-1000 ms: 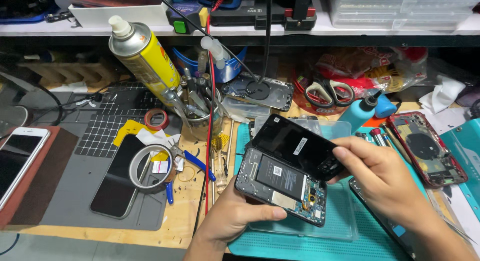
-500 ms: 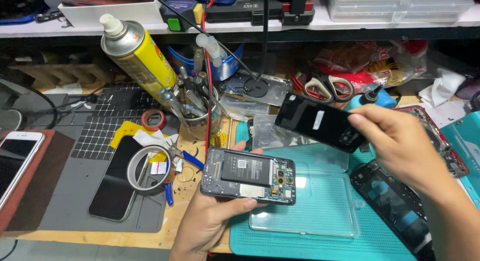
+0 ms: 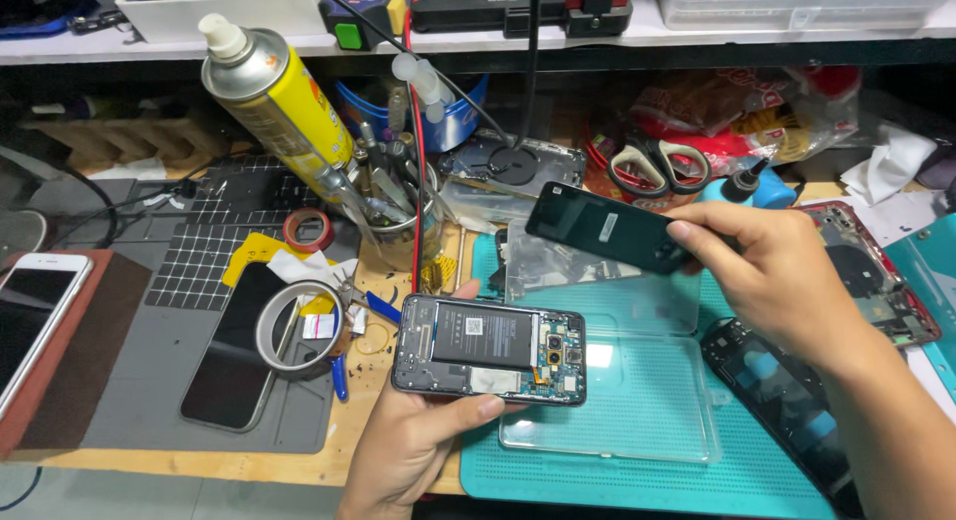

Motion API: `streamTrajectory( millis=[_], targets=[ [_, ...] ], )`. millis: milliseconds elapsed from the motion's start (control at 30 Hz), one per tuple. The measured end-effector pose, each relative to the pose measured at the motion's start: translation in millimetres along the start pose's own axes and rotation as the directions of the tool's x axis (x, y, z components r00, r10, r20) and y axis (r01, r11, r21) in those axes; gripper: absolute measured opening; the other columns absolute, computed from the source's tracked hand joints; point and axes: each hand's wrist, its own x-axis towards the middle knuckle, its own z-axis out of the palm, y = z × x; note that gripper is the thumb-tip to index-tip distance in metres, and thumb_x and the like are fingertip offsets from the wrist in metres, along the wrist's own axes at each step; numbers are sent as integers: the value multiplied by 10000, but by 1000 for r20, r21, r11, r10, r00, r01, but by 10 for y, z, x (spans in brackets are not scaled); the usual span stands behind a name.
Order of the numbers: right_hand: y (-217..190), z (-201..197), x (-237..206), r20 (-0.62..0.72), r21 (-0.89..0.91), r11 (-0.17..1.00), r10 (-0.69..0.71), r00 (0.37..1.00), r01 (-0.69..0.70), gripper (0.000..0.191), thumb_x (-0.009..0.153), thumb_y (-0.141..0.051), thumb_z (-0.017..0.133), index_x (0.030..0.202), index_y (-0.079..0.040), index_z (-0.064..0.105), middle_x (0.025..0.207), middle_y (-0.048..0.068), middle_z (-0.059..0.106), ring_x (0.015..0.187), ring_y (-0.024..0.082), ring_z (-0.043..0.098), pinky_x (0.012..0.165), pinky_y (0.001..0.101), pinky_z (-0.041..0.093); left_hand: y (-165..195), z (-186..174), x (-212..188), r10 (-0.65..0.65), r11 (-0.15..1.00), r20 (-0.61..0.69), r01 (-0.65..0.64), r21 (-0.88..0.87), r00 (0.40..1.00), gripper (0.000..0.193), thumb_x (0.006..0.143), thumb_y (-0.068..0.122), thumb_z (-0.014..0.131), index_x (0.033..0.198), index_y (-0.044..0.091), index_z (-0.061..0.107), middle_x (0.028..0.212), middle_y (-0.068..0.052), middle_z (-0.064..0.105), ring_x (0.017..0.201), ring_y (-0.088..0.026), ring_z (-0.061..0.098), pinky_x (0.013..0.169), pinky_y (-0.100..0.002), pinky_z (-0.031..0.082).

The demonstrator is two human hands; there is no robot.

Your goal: The person repairs a disassembled smartphone at a workbench. They apply brown tape to a small flex component, cut the tape with scissors, place the component into a clear plastic storage box, then pick up the phone body and press a new back panel and parts into place by hand.

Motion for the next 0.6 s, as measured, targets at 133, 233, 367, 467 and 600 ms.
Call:
streamTrajectory(
  millis=[133, 233, 367, 467, 600],
  targets=[
    [-49, 16, -132, -120, -258, 863, -475, 872, 434, 209, 963, -45, 695, 1171, -45, 715, 1147, 129, 744, 1022, 208, 729, 878, 310, 588, -27, 17, 15, -12, 999, 24, 13, -42, 1000, 954, 753, -179, 672, 1592, 63, 286, 1343, -181, 601, 1210, -313, 634, 995, -510, 563],
    [-84, 81, -195, -69, -370, 779, -566, 821, 506, 277, 878, -20, 735, 1154, -9, 712, 1181, 155, 722, 1069, 306, 707, 909, 376, 574, -56, 20, 26, -8, 998, 50, 11, -60, 999, 963, 761, -182, 677, 1606, 52, 280, 1348, -185, 592, 1222, -312, 626, 1012, -505, 559],
    [-84, 159, -204, 1, -417, 718, -613, 790, 557, 274, 846, -43, 747, 1115, 1, 714, 1188, 150, 704, 1126, 320, 694, 928, 391, 573, -96, 38, 57, 0, 998, 52, 4, -66, 999, 967, 762, -183, 675, 1617, 35, 279, 1350, -189, 595, 1222, -317, 626, 1009, -503, 554],
    [-56, 208, -223, 41, -420, 738, -566, 823, 528, 275, 800, -74, 764, 1063, -7, 721, 1184, 147, 697, 1120, 315, 677, 909, 394, 559, -133, 77, 114, 3, 997, 67, 2, -77, 998, 968, 766, -188, 667, 1621, 37, 273, 1350, -180, 592, 1228, -313, 620, 1008, -513, 554],
    [8, 219, -221, 109, -392, 763, -517, 849, 514, 281, 762, -105, 775, 1021, -8, 721, 1174, 137, 669, 1101, 308, 658, 903, 403, 552, -168, 121, 167, -27, 994, 76, 34, -101, 997, 970, 770, -190, 654, 1620, 70, 265, 1357, -166, 592, 1239, -302, 615, 1021, -504, 555]
  ],
)
